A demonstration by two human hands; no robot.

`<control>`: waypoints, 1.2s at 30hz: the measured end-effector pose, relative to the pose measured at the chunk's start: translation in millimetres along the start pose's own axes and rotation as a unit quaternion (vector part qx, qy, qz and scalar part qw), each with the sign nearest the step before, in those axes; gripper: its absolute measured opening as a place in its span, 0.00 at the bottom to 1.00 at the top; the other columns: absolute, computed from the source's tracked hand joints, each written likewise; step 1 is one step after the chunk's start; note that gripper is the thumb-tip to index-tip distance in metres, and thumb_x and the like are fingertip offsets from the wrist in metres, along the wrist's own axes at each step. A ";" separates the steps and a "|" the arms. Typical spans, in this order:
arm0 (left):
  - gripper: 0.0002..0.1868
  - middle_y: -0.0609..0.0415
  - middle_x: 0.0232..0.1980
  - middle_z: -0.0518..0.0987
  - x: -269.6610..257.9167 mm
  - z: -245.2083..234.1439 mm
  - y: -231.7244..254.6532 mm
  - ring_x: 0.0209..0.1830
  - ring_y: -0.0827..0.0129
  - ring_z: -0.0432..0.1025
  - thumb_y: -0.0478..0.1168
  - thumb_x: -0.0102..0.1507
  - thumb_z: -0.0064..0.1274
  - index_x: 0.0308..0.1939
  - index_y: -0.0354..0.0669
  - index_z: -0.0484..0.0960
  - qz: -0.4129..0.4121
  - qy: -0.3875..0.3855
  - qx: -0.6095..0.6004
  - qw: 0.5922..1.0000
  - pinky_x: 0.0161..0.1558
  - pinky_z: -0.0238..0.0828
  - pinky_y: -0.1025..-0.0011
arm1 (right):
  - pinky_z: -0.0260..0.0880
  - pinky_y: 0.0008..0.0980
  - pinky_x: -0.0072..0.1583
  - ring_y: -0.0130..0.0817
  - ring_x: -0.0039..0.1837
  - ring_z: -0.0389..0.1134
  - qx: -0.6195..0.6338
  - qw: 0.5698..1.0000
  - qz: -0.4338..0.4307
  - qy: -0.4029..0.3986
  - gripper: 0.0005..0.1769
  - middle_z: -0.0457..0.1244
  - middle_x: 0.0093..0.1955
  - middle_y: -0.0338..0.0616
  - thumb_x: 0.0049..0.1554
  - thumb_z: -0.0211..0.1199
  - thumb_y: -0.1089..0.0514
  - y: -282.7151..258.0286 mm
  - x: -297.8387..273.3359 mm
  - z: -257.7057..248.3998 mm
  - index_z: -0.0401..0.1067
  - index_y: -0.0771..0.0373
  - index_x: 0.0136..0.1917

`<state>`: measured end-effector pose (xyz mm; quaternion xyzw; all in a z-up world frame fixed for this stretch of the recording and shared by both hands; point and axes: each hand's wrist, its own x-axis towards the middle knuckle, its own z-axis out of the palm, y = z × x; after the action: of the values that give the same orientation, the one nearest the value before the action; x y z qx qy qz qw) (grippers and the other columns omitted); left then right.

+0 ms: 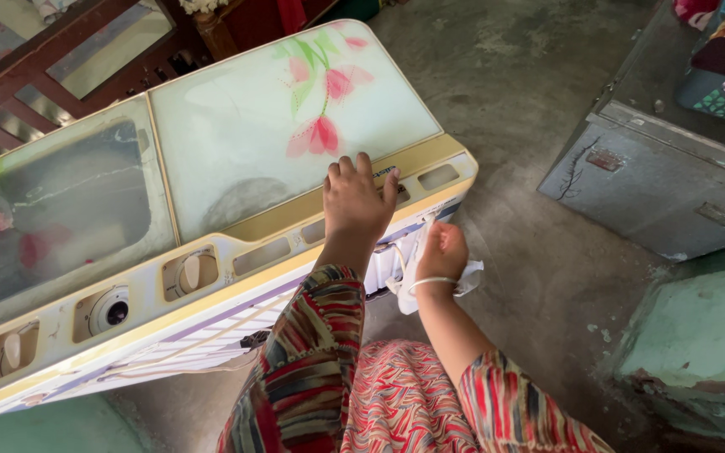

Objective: The person wipes the top and side surfaces of a twin-tub washing machine using a white cloth. They also handle the power cord, moving it aside and then plugging it into the machine's socket. The person continues to wipe various parts of the machine's exterior.

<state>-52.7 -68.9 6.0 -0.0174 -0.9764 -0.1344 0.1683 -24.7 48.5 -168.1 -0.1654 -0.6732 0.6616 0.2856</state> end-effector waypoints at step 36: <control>0.32 0.43 0.55 0.74 -1.8 -0.3 4.1 0.59 0.52 0.66 0.64 0.68 0.35 0.57 0.39 0.73 -0.041 -0.034 0.104 0.993 0.56 0.62 0.47 | 0.73 0.36 0.56 0.32 0.46 0.70 0.371 0.797 0.476 -0.040 0.10 0.68 0.45 0.44 0.60 0.64 0.63 6.2 41.2 -12.3 0.70 0.69 0.53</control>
<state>-50.6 -64.9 6.8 0.0353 -0.9901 -0.0380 0.1302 -50.4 83.5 -167.9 -0.3202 -0.2236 0.9191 -0.0528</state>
